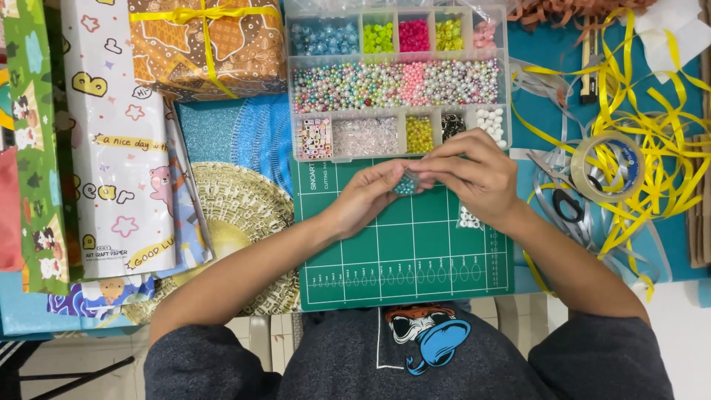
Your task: Sorting various colored beads from a plastic organizer and placing them into small clear plastic bags.
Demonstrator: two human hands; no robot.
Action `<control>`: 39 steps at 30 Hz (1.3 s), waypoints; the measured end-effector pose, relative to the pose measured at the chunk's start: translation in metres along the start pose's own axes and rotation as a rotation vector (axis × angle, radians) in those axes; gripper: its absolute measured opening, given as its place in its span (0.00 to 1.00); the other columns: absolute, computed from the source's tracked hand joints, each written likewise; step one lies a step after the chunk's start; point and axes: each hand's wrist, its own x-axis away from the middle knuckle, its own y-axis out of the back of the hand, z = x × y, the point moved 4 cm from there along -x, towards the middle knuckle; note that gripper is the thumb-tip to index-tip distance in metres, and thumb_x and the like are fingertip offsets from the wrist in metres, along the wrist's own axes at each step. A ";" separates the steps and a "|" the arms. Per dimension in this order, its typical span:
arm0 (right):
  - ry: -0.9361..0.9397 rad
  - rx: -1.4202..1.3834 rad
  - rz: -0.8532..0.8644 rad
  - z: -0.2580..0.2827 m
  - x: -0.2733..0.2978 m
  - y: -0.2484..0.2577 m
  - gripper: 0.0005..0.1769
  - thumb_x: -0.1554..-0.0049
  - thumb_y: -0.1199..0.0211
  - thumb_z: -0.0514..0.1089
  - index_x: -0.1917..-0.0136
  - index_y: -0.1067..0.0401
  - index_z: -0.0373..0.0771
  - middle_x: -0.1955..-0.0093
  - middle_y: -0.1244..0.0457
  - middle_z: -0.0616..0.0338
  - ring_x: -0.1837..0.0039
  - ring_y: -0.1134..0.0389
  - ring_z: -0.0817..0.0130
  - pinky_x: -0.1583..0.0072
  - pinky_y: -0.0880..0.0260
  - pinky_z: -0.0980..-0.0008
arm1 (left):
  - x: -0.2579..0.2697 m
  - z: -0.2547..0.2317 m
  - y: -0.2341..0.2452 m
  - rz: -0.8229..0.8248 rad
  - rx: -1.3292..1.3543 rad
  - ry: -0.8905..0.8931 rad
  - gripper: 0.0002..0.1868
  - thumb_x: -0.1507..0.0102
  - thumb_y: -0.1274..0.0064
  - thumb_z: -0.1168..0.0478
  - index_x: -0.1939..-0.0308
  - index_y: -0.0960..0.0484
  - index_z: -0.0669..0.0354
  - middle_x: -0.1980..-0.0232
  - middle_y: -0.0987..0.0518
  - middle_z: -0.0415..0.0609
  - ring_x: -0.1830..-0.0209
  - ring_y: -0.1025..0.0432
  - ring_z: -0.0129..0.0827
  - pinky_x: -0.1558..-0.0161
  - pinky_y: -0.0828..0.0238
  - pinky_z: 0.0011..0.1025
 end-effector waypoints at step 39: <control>0.224 0.424 0.457 -0.062 -0.110 -0.061 0.08 0.39 0.29 0.42 0.45 0.18 0.49 0.50 0.27 0.67 0.45 0.29 0.66 0.42 0.32 0.60 | -0.001 -0.012 0.000 0.187 0.009 0.062 0.22 0.25 0.59 0.53 0.34 0.26 0.65 0.37 0.22 0.58 0.35 0.28 0.42 0.29 0.33 0.39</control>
